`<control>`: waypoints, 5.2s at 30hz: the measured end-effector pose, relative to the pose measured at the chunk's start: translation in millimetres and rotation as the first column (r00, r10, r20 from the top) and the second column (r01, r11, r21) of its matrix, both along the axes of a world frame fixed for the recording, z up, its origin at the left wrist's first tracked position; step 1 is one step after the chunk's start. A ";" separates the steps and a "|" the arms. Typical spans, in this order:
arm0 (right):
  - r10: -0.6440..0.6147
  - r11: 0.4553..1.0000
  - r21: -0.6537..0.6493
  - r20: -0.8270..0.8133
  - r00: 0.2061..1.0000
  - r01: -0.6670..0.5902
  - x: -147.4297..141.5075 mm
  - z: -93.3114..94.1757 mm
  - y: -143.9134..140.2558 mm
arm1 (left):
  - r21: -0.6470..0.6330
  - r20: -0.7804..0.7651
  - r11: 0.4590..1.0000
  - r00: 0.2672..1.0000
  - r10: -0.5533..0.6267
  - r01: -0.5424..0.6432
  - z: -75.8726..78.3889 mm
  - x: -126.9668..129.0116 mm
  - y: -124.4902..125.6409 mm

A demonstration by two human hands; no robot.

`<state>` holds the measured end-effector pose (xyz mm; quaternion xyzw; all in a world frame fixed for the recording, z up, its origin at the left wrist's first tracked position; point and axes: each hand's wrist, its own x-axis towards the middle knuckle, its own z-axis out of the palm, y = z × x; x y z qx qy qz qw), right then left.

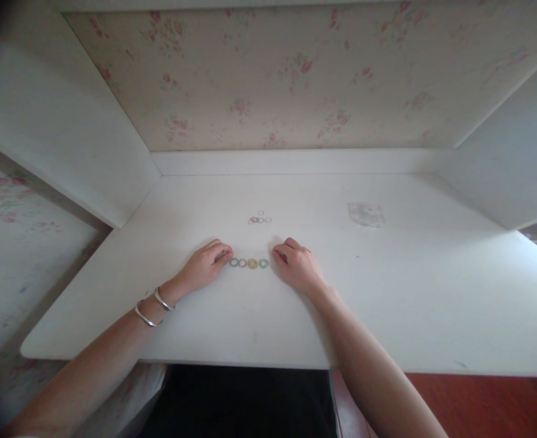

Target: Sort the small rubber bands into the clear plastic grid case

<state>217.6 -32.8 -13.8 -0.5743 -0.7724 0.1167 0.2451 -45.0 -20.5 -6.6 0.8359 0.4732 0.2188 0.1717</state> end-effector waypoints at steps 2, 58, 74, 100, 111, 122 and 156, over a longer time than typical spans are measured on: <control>-0.023 1.000 -0.006 -0.037 0.999 0.022 -2.9 -1.2 7.7 | -0.014 0.006 1.000 1.000 0.013 -0.013 -0.2 0.8 1.7; 0.178 0.980 0.096 -0.037 0.983 -0.173 -55.2 10.7 20.8 | -0.298 0.278 0.946 0.937 0.213 -0.127 0.8 -7.6 18.5; -0.027 0.999 -0.037 0.151 0.988 0.033 -46.6 3.0 69.7 | -0.223 0.231 0.971 0.963 0.140 -0.088 1.5 -6.4 16.8; 0.319 0.946 0.054 0.003 0.948 -0.318 -54.4 13.5 0.2 | -0.108 0.017 0.992 0.998 -0.067 0.069 8.1 -8.0 3.2; 0.322 0.943 0.090 0.006 0.947 -0.321 -53.4 17.3 -0.4 | -0.144 0.067 0.984 0.993 -0.099 0.108 11.1 -10.9 6.4; -0.134 0.991 -0.019 -0.222 0.966 0.133 -11.3 -0.3 37.8 | -0.040 0.042 0.999 0.999 -0.021 0.023 11.6 22.2 62.4; -0.104 0.994 -0.046 -0.150 0.983 0.098 -11.5 -7.2 38.4 | 0.005 -0.091 0.995 0.991 -0.097 0.098 23.4 28.7 50.5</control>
